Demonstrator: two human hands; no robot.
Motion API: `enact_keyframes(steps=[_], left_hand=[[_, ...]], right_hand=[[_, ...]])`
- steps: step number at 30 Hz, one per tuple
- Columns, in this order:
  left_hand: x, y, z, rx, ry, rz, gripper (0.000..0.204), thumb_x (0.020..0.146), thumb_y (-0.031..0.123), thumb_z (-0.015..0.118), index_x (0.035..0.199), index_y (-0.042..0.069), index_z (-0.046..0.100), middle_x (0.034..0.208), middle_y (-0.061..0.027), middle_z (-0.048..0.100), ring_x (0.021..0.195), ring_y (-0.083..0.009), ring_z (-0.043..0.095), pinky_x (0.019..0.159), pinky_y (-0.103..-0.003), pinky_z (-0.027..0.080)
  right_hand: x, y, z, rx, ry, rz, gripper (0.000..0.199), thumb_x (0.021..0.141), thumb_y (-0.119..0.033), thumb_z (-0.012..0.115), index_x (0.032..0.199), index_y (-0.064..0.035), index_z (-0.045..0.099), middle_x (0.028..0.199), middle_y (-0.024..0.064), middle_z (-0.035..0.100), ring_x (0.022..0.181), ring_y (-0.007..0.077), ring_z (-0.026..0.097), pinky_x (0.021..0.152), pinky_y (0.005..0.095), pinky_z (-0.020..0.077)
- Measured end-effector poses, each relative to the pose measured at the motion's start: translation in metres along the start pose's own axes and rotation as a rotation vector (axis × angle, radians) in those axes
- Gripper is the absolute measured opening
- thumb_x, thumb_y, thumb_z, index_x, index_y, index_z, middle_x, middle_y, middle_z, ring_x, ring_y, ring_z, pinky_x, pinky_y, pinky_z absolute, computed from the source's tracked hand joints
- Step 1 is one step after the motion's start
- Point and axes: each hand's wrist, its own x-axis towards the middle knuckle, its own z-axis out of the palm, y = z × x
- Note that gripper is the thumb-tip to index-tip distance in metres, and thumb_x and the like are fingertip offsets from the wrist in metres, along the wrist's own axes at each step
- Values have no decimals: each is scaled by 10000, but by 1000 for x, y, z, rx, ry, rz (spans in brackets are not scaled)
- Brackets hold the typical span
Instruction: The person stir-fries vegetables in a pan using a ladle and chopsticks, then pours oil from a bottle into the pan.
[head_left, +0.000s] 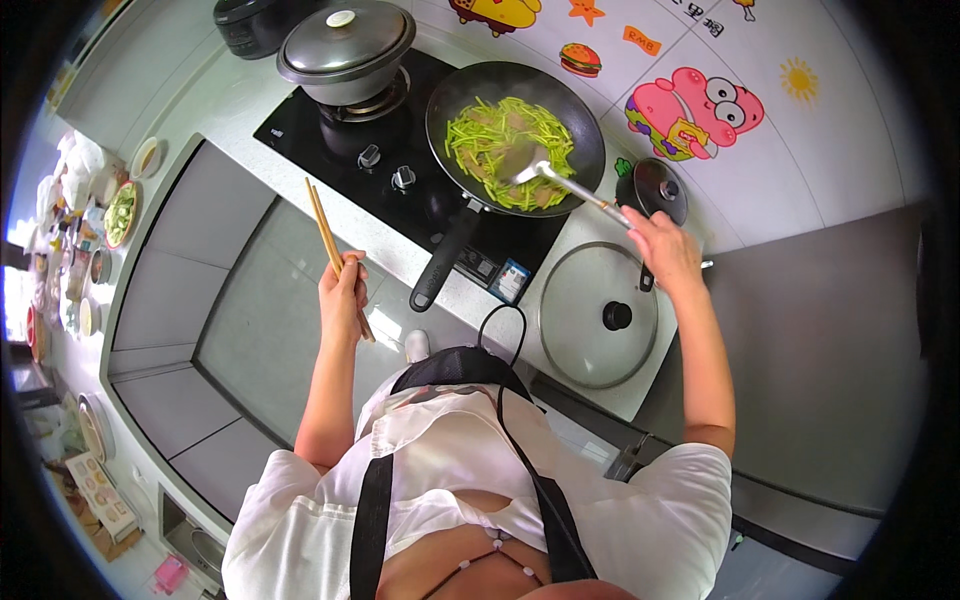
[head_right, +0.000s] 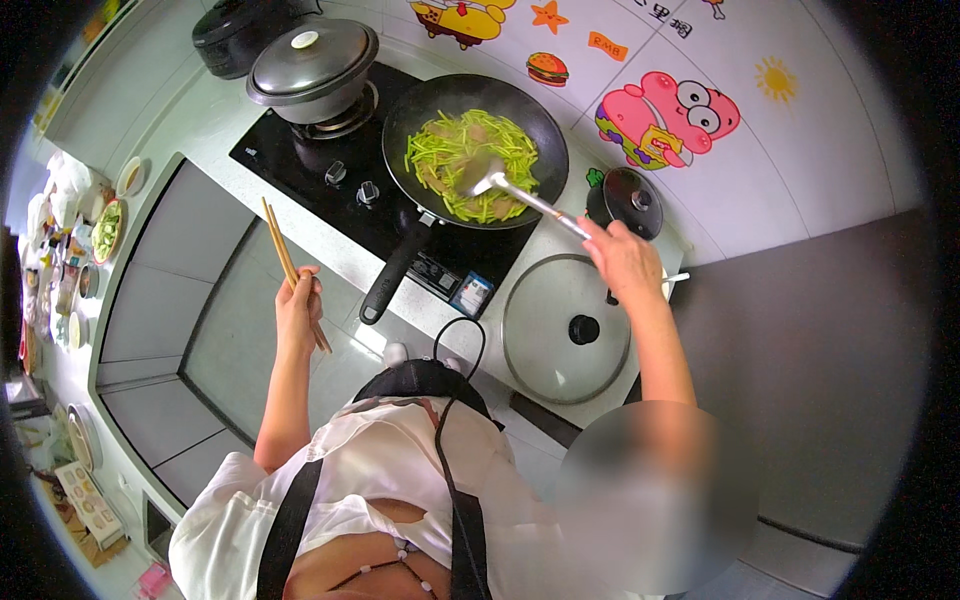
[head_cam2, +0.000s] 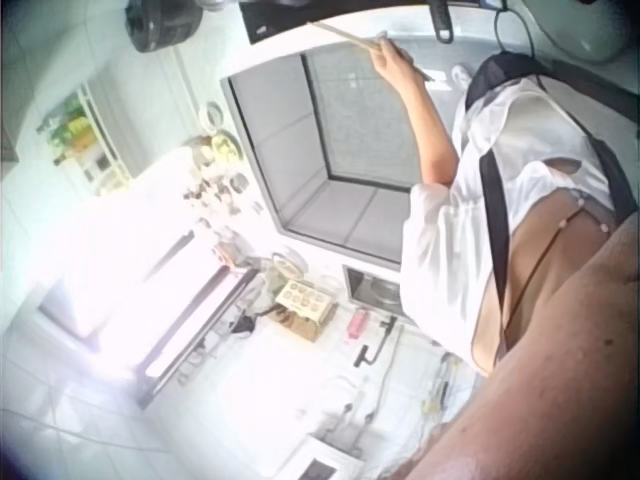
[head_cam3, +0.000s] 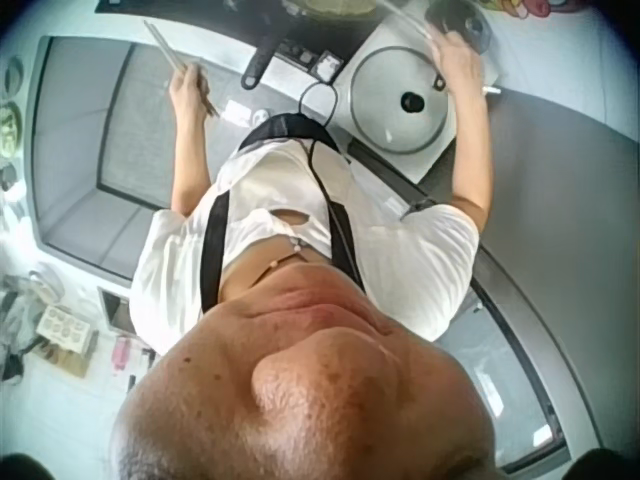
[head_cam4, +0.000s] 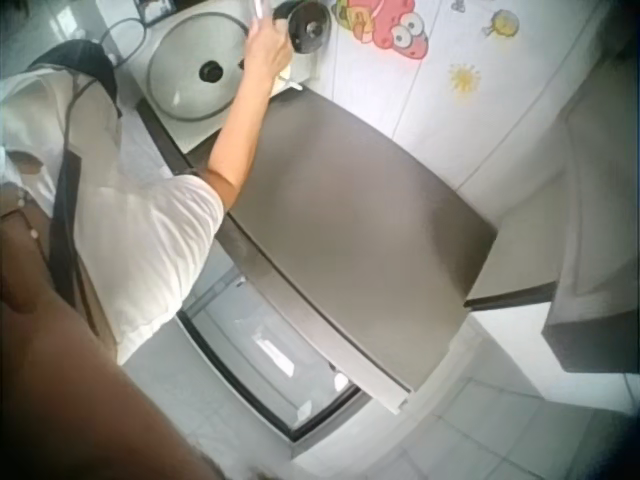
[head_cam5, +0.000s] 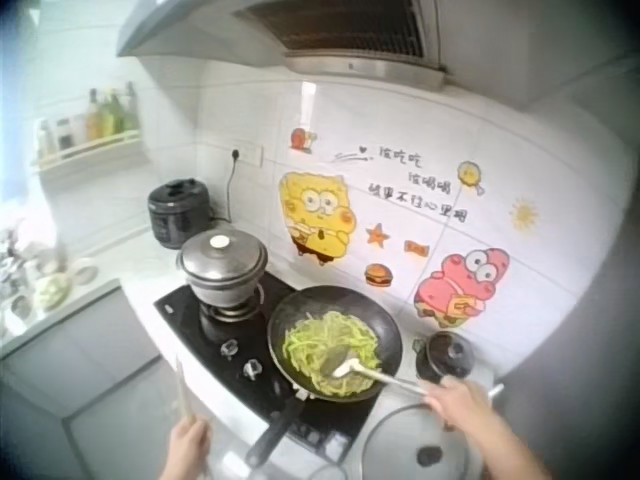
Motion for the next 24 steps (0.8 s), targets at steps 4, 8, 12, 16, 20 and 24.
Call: enact_keyframes(steps=[4, 8, 12, 16, 20, 24], left_hand=[[3, 0, 9, -4, -21, -2, 163, 902, 188, 454, 949, 48, 526, 670, 16, 468, 399, -30, 288, 366, -188, 219], [5, -2, 13, 0, -40, -9, 164, 903, 188, 453, 948, 50, 527, 669, 16, 467, 397, -30, 288, 365, -190, 215], [7, -4, 9, -6, -17, -8, 160, 904, 183, 450, 946, 50, 529, 670, 17, 468, 396, -30, 288, 364, -189, 215], [6, -6, -2, 1, -9, -4, 166, 907, 202, 453, 952, 66, 539, 677, 32, 469, 413, -28, 273, 377, -189, 204], [8, -8, -7, -21, -5, -20, 162, 906, 198, 456, 952, 67, 539, 677, 30, 471, 412, -25, 271, 370, -190, 193], [12, -5, -11, -34, -19, -24, 157, 904, 194, 459, 953, 67, 537, 677, 27, 473, 408, -25, 269, 365, -188, 187]], right_hand=[[0, 25, -30, 290, -10, 243, 305, 781, -283, 605, 1057, -156, 571, 734, 130, 586, 694, 332, 572, 615, 405, 450], [11, 37, -95, 241, -181, 183, 253, 712, -221, 653, 911, -79, 587, 668, 134, 580, 631, 292, 543, 596, 360, 422], [25, 6, -132, -40, -212, 125, 190, 655, -173, 687, 814, -77, 648, 702, 118, 608, 678, 283, 582, 619, 374, 452], [39, -15, -132, -200, -198, 80, 160, 648, -178, 694, 775, -88, 656, 729, 95, 623, 720, 276, 598, 635, 380, 470], [62, -20, -95, -173, -298, 75, 192, 677, -206, 688, 797, -74, 620, 735, 98, 621, 735, 283, 601, 637, 385, 470], [69, -22, -73, -134, -173, 107, 253, 681, -256, 695, 831, -80, 593, 738, 112, 618, 740, 285, 603, 633, 394, 467]])
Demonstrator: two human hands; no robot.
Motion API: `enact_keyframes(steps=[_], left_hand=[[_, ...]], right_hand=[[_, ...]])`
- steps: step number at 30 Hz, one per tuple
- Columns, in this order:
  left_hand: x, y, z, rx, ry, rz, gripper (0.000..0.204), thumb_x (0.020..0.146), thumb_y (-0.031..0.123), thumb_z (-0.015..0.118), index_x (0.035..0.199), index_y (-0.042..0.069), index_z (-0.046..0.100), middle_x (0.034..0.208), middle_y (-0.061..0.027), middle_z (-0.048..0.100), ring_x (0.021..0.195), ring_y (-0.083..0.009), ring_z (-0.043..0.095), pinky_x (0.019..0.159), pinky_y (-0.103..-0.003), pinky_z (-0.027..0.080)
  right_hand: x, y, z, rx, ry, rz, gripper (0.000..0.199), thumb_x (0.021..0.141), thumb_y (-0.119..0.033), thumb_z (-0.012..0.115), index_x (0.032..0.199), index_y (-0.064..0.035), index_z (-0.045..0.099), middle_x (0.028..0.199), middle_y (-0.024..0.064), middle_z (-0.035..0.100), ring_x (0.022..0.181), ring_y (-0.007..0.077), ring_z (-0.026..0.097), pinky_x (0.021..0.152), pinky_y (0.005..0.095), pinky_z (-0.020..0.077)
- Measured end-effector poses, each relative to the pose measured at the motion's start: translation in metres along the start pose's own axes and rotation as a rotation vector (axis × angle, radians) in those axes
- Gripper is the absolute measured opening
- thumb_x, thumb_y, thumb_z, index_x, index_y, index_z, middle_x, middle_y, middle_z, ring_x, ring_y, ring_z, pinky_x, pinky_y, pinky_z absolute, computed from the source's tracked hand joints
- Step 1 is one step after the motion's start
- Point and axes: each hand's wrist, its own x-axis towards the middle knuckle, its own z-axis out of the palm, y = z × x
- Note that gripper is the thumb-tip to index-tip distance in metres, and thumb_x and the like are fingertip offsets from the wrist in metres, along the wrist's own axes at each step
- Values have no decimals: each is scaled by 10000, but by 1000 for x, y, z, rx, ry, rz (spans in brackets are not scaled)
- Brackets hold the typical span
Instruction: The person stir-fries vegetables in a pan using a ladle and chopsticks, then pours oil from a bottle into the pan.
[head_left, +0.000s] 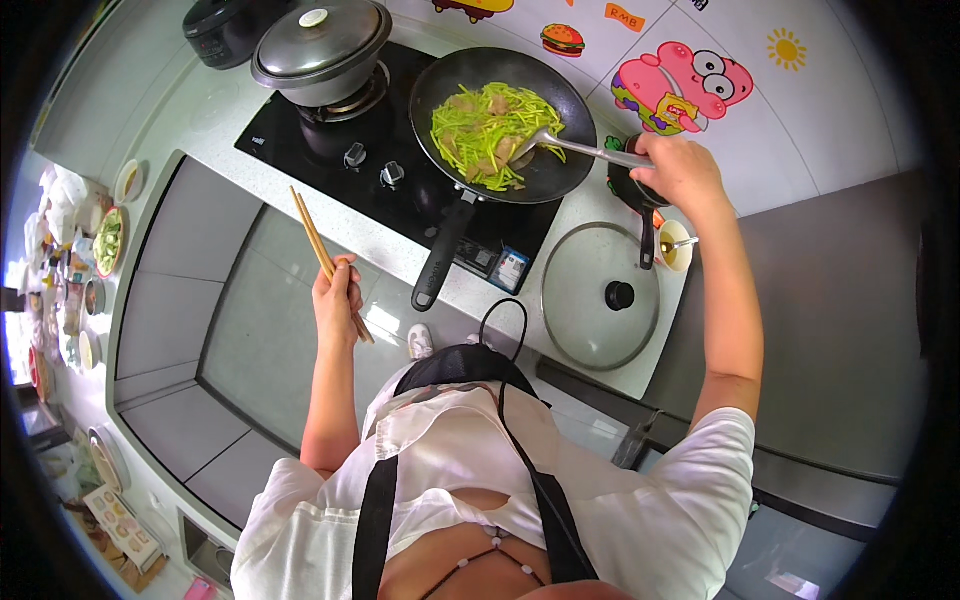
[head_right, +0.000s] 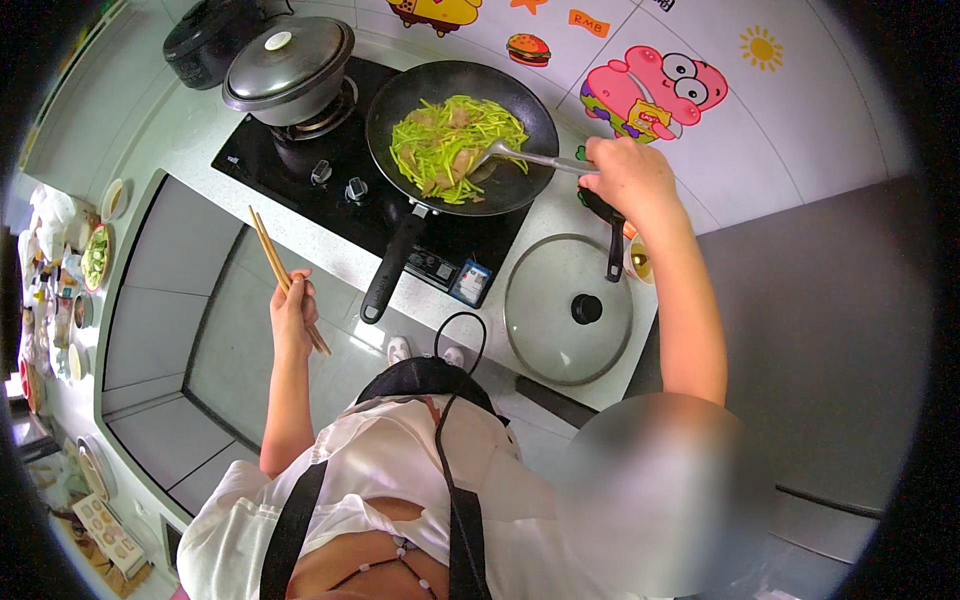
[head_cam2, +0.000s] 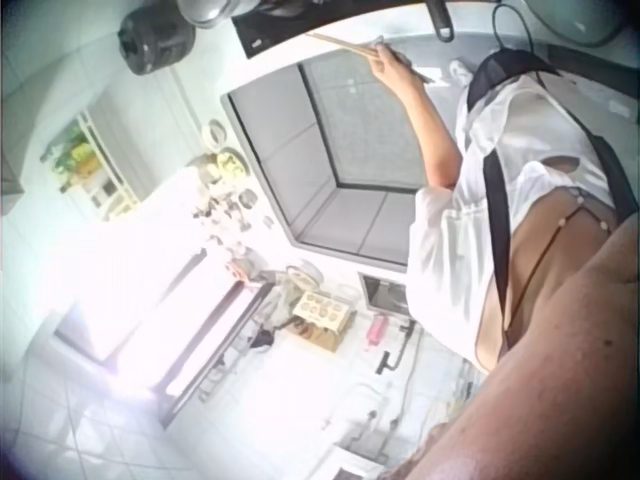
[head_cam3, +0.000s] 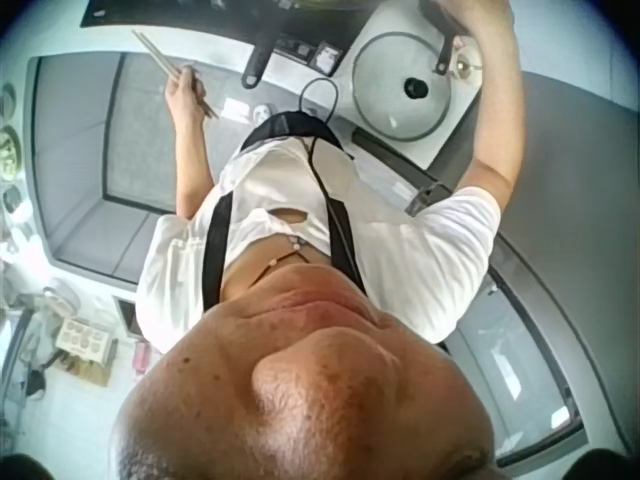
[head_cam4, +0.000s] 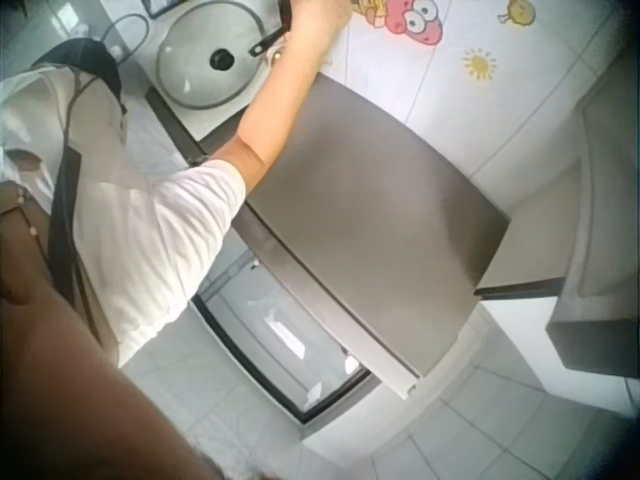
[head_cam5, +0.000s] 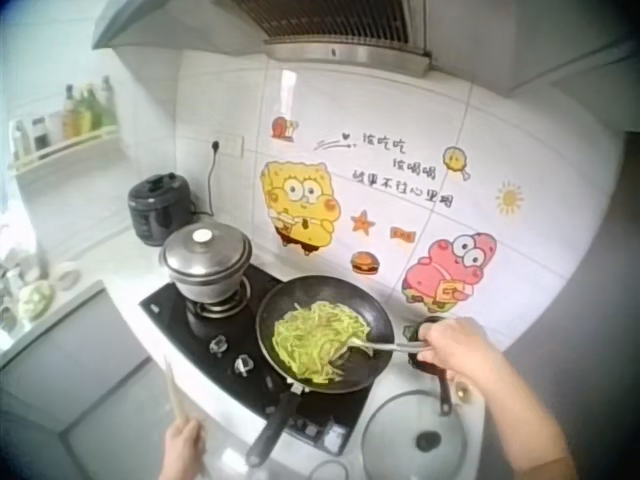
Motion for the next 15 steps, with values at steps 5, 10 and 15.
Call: enact_keyframes(steps=[5, 10, 15], left_hand=[[8, 6, -7, 1, 13, -8, 155, 902, 184, 457, 957, 61, 533, 678, 24, 475, 399, -26, 267, 361, -189, 190], [12, 5, -11, 21, -20, -16, 153, 902, 179, 454, 955, 58, 531, 678, 24, 475, 394, -29, 269, 359, -192, 197], [19, 5, -11, 5, -53, -21, 157, 907, 172, 445, 951, 46, 529, 669, 17, 471, 392, -32, 278, 358, -189, 204]], right_hand=[[-5, 10, -28, -97, 8, 50, 218, 662, -209, 702, 807, -83, 598, 725, 95, 620, 726, 276, 608, 622, 385, 469], [6, 12, -29, -258, -4, 26, 219, 658, -205, 706, 801, -82, 595, 743, 111, 622, 731, 274, 614, 613, 394, 472], [15, -3, 8, -120, 51, 5, 215, 689, -221, 686, 815, -78, 588, 728, 129, 612, 736, 303, 606, 625, 400, 469]])
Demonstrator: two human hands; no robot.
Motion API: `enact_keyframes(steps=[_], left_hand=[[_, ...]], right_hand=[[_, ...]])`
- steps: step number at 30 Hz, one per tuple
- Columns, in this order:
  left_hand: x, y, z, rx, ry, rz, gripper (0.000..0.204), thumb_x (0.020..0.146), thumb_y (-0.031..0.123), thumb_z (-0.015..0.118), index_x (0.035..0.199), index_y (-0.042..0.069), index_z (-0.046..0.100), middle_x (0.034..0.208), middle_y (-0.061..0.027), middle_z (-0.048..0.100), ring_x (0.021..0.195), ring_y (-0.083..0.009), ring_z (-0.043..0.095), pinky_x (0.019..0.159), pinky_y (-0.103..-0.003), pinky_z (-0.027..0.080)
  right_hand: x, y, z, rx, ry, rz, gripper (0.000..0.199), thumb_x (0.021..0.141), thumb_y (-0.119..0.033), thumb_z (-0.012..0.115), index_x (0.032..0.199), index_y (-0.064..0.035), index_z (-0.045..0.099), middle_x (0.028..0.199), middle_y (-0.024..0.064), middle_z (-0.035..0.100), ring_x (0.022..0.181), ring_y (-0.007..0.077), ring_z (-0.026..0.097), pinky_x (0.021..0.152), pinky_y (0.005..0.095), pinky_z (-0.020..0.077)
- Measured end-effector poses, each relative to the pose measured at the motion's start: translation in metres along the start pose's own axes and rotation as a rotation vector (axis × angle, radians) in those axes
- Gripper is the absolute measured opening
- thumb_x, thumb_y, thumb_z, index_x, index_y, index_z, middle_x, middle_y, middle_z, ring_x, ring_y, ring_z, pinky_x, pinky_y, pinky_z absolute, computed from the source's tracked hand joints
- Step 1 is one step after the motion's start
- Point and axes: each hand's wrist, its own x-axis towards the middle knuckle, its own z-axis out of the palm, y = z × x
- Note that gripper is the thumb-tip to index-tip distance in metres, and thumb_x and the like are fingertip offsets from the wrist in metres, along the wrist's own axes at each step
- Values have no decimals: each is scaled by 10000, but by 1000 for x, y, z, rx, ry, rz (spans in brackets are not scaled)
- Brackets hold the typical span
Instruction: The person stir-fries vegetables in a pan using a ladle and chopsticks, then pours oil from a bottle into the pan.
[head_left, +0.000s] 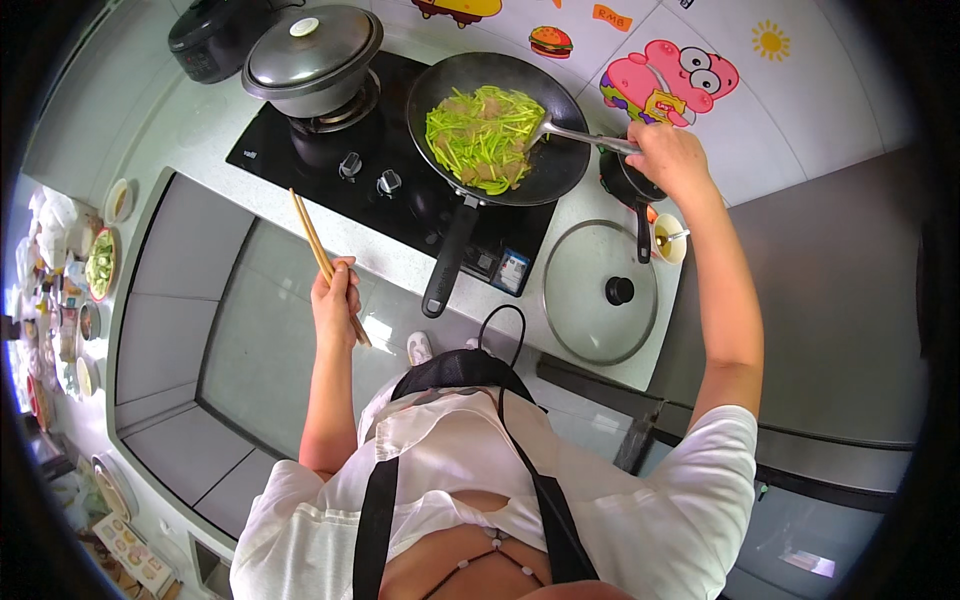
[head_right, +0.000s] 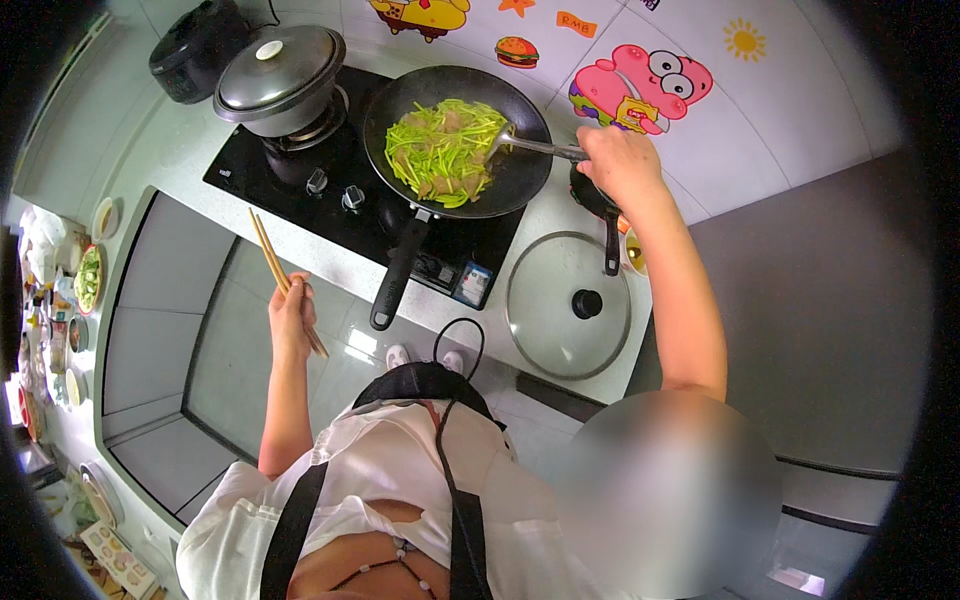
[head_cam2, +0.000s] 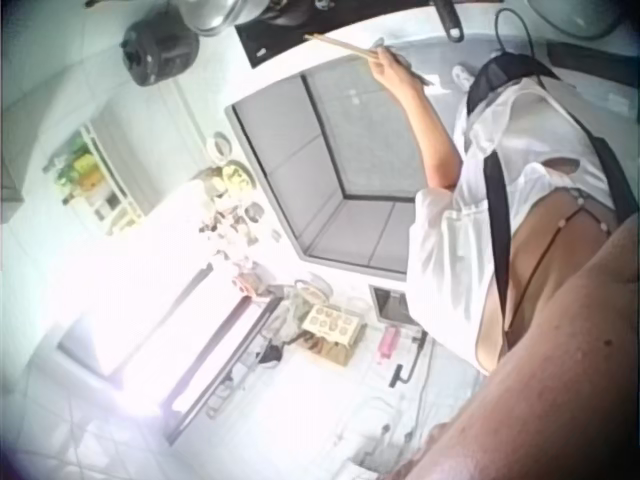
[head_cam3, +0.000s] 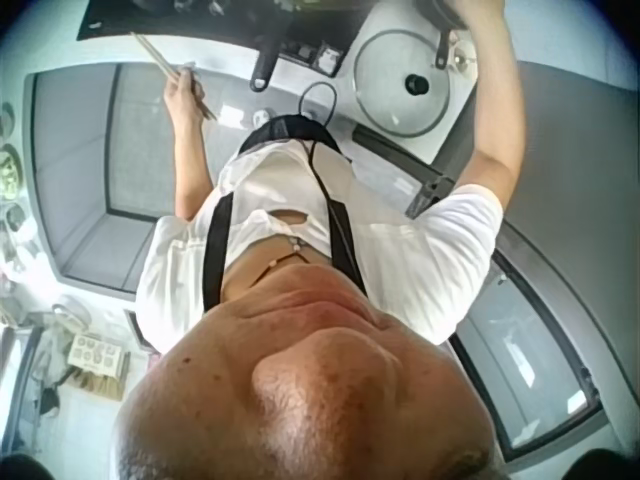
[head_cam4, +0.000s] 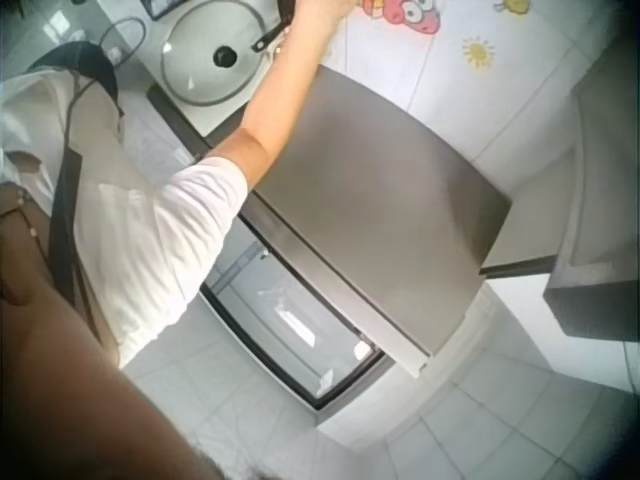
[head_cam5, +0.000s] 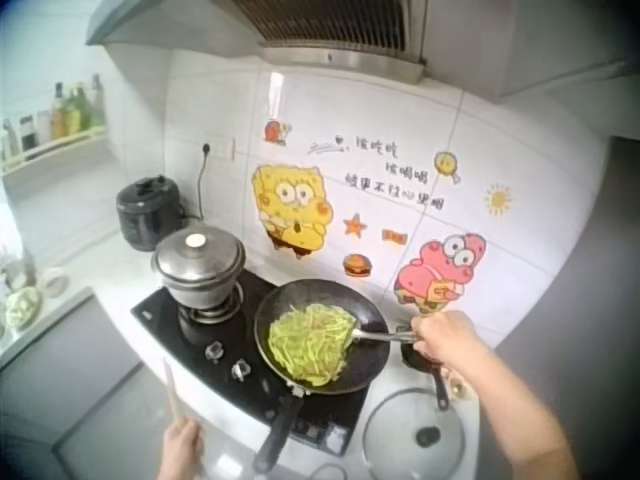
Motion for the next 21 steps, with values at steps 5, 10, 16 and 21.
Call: enact_keyframes(steps=[5, 10, 16, 21], left_hand=[[5, 3, -8, 8, -6, 1, 153, 902, 179, 451, 954, 59, 530, 671, 24, 473, 399, -30, 278, 373, -192, 213], [11, -2, -4, 14, -4, 6, 157, 902, 182, 451, 950, 56, 530, 668, 24, 473, 402, -32, 286, 376, -196, 227], [14, -12, 4, 12, -4, -4, 162, 899, 191, 458, 950, 55, 530, 660, 25, 466, 403, -36, 291, 376, -197, 231], [8, -12, 9, 22, 52, -13, 161, 897, 199, 465, 947, 60, 528, 659, 26, 461, 405, -34, 286, 378, -192, 226]], right_hand=[[-16, 6, -15, 126, -86, 128, 195, 762, -271, 616, 840, -92, 604, 724, 112, 619, 723, 297, 601, 627, 405, 463], [-20, 22, -10, 267, -144, 264, 205, 830, -250, 529, 944, -105, 619, 716, 107, 627, 654, 269, 606, 621, 379, 474], [3, 45, -5, 581, -415, 191, 349, 761, -160, 590, 1108, -122, 584, 717, 77, 598, 501, 129, 547, 493, 286, 467], [27, 34, -28, 357, -476, 206, 222, 750, -140, 564, 950, -92, 648, 609, 65, 602, 479, 143, 559, 478, 285, 470]])
